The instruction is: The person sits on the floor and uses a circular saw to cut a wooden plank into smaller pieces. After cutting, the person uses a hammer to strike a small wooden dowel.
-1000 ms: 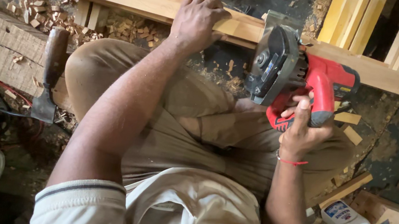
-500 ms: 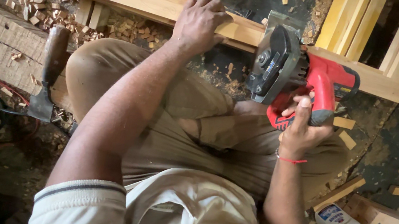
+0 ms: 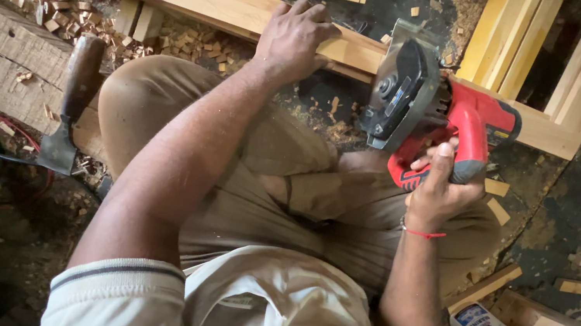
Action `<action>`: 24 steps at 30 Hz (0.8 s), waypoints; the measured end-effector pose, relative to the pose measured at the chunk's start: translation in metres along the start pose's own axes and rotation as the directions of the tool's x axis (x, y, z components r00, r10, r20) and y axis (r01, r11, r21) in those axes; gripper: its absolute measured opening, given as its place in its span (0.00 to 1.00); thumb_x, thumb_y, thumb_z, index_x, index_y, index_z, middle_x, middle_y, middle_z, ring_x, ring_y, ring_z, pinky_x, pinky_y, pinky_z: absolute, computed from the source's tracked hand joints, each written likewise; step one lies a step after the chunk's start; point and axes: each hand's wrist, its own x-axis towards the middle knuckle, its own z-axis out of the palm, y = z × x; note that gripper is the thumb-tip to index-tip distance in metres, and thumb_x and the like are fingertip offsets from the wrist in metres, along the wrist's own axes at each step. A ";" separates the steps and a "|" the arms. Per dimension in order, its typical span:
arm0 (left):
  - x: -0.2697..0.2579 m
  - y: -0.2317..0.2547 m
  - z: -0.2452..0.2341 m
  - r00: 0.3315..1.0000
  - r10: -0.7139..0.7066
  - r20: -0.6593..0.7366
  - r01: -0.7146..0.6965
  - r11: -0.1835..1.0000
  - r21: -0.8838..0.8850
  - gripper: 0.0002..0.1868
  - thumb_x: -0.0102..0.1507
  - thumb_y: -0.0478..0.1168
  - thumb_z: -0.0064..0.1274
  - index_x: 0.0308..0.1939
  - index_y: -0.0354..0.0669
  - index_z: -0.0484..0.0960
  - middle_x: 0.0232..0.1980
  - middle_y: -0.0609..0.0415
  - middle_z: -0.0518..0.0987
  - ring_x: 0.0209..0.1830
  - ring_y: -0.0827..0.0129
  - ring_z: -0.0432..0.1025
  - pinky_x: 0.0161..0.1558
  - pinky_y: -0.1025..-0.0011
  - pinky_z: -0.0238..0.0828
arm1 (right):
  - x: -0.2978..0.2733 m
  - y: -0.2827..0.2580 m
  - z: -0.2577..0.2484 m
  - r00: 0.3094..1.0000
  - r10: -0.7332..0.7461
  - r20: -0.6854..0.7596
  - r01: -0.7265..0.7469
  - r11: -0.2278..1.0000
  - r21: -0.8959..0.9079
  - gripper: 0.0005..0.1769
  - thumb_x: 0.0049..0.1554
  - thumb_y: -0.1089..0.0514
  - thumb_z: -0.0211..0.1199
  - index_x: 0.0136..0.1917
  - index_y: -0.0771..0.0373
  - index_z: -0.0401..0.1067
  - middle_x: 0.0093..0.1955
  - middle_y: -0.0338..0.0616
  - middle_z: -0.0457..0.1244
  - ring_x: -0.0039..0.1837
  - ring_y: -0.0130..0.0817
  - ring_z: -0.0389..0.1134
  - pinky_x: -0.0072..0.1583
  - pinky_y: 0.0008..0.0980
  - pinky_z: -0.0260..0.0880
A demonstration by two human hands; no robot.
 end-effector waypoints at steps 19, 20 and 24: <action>-0.001 0.003 -0.006 0.999 -0.019 0.030 0.019 1.000 -0.003 0.29 0.54 0.56 0.69 0.59 0.62 0.83 0.63 0.60 0.73 0.65 0.62 0.63 0.63 0.58 0.57 | 0.027 -0.007 0.011 0.998 -0.017 0.058 0.017 1.000 -0.001 0.23 0.67 0.56 0.64 0.70 0.73 0.69 0.48 0.49 0.67 0.37 0.29 0.66 0.39 0.27 0.71; 0.000 0.003 -0.007 0.998 -0.030 0.047 0.030 1.000 0.002 0.30 0.54 0.57 0.68 0.59 0.62 0.82 0.63 0.61 0.73 0.65 0.62 0.63 0.63 0.58 0.57 | 0.028 -0.007 0.012 0.998 -0.004 0.055 0.004 1.000 0.000 0.24 0.67 0.56 0.64 0.70 0.73 0.68 0.48 0.49 0.67 0.37 0.29 0.66 0.39 0.27 0.71; 0.002 0.005 -0.008 0.993 -0.062 0.105 0.062 0.998 0.006 0.30 0.56 0.58 0.67 0.61 0.63 0.81 0.65 0.62 0.72 0.66 0.64 0.62 0.64 0.59 0.57 | 0.033 -0.006 0.013 0.998 0.016 0.063 -0.017 1.000 0.019 0.23 0.67 0.57 0.63 0.70 0.73 0.68 0.49 0.48 0.67 0.38 0.28 0.66 0.39 0.26 0.71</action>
